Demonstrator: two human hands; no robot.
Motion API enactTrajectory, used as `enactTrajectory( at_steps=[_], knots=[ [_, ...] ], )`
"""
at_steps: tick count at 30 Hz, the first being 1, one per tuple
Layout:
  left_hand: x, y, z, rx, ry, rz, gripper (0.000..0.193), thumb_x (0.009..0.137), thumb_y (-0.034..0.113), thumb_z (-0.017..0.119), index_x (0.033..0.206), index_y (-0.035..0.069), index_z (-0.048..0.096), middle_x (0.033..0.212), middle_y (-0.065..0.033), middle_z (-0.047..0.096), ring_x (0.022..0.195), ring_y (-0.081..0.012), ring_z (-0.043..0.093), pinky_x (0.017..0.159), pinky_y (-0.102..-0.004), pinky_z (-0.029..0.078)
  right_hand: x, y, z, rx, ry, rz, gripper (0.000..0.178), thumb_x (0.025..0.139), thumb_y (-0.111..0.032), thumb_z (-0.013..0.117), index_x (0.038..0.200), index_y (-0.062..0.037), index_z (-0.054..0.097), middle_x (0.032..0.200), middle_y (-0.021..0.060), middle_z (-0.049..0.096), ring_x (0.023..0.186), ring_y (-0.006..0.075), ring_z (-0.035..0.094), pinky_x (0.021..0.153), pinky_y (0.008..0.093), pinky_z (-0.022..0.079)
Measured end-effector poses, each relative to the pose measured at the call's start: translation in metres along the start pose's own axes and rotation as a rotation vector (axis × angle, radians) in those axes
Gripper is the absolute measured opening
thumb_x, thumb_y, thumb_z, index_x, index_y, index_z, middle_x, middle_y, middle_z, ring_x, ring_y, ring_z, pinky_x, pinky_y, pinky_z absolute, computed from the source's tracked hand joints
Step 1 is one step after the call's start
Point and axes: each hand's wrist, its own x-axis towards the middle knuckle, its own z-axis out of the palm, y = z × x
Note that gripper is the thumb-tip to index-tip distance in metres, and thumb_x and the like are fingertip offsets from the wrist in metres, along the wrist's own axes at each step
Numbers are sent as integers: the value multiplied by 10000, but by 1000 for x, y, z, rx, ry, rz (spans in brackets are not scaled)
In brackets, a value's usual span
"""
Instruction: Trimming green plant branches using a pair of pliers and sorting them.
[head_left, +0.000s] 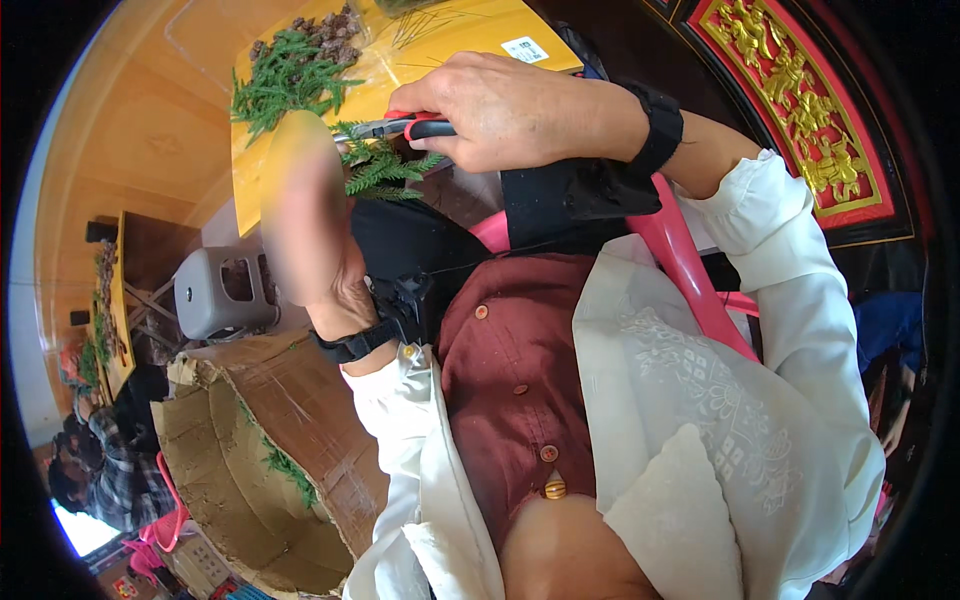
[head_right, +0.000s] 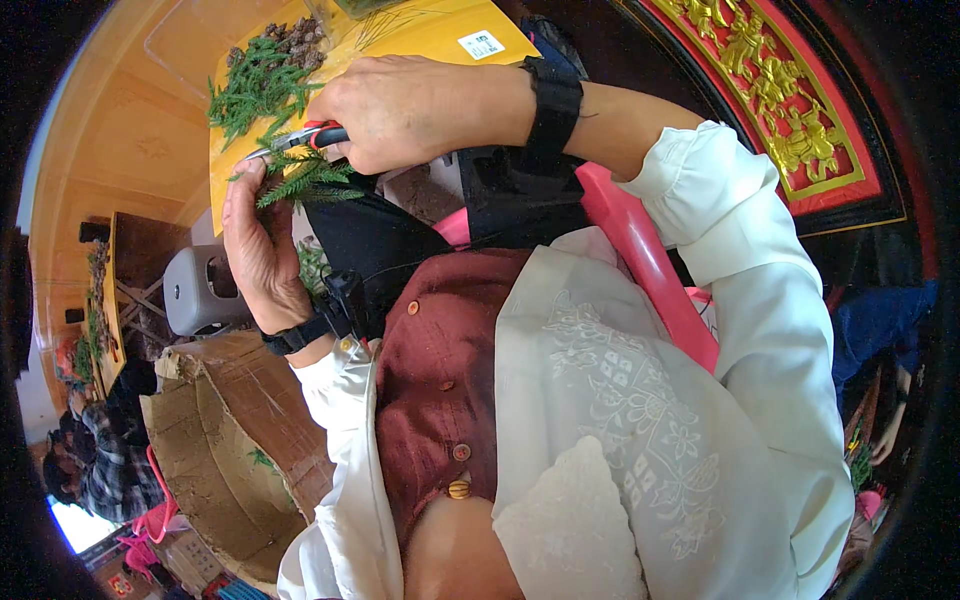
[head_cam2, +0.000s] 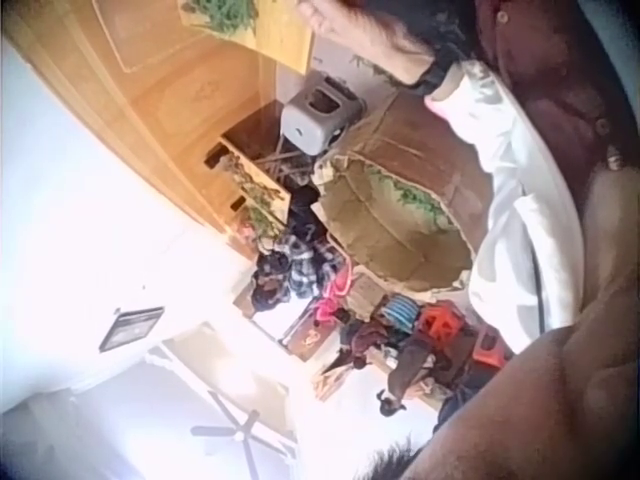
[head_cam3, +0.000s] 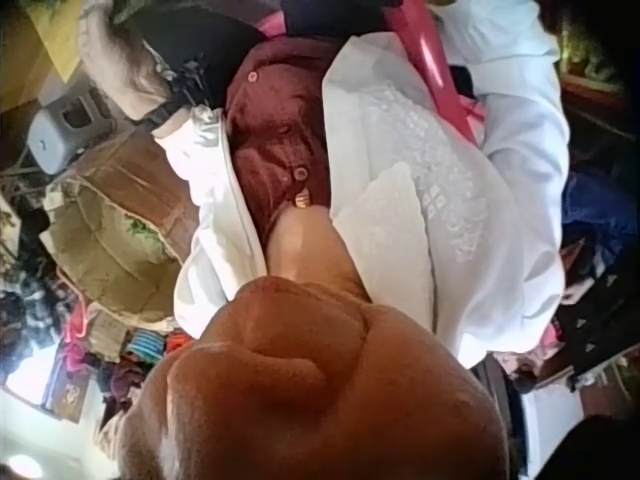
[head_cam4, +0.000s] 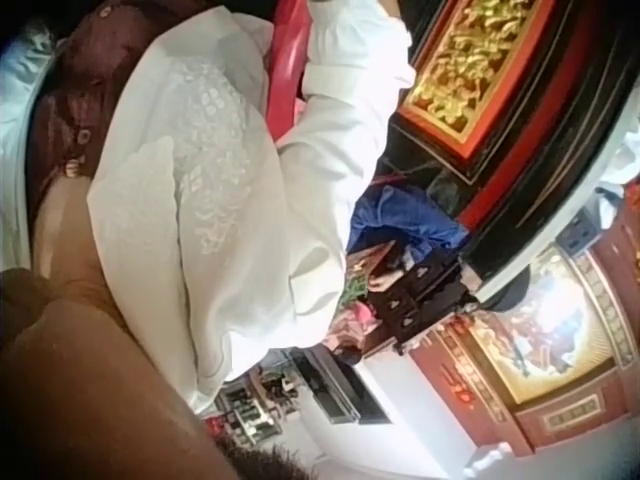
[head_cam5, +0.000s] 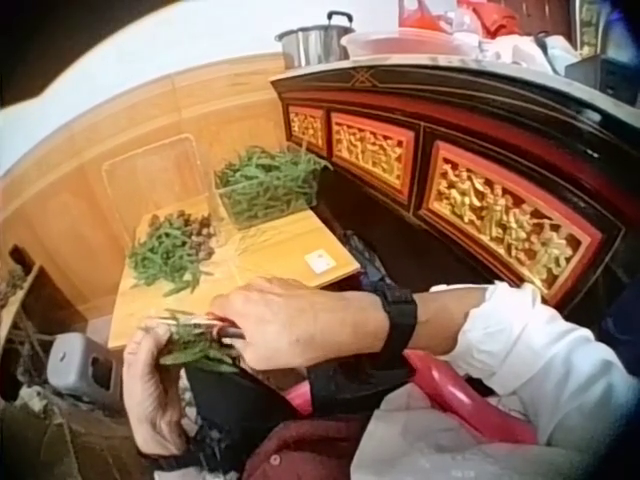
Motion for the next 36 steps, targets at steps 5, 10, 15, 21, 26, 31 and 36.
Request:
enactTrajectory(
  at_steps=[5,10,15,21,26,31,36],
  knots=[
    [1,1,2,-44,-19,-46,116,818,152,611,912,83,606,782,22,594,712,-56,544,613,-179,402,-1,1,-1,-63,44,8,269,754,-103,591,1006,-9,584,827,228,611,827,398,578,741,462,447],
    [-1,5,-1,-171,-169,-45,217,825,151,597,1002,24,594,756,4,566,655,-73,485,589,-188,375,-2,2,-7,-76,127,-39,270,760,-114,592,1015,-24,583,824,221,611,822,398,576,736,459,444],
    [-3,7,-1,-67,-181,12,263,834,153,594,1047,0,578,770,-2,559,653,-76,473,586,-190,372,-2,5,-8,-117,129,-21,264,796,-163,583,1029,-39,577,870,211,613,841,389,574,737,450,443],
    [-3,6,1,-50,-150,-15,267,840,140,600,1066,2,566,798,-7,569,691,-81,519,627,-190,415,-3,14,-10,4,21,-125,279,848,-228,547,1043,-29,563,905,199,608,880,369,567,769,433,434],
    [-2,5,-7,-33,-192,-14,264,841,137,603,1065,3,565,841,-18,591,716,-82,543,649,-200,442,-5,12,-11,-23,-1,-131,276,847,-217,553,1039,-19,559,914,195,612,879,372,567,765,419,439],
    [-7,8,1,-124,-241,-42,259,848,129,593,1065,-6,556,867,-27,596,689,-86,531,638,-194,438,-5,15,-17,155,-90,-115,256,842,-199,555,1021,-17,576,906,193,618,865,371,573,755,417,443],
    [-3,6,-3,-90,-282,-33,257,845,119,600,1066,-5,558,877,-25,592,711,-88,537,656,-194,444,-4,12,-14,43,-77,-74,258,845,-207,556,1017,-16,582,890,192,622,852,368,579,745,417,443]
  ],
)
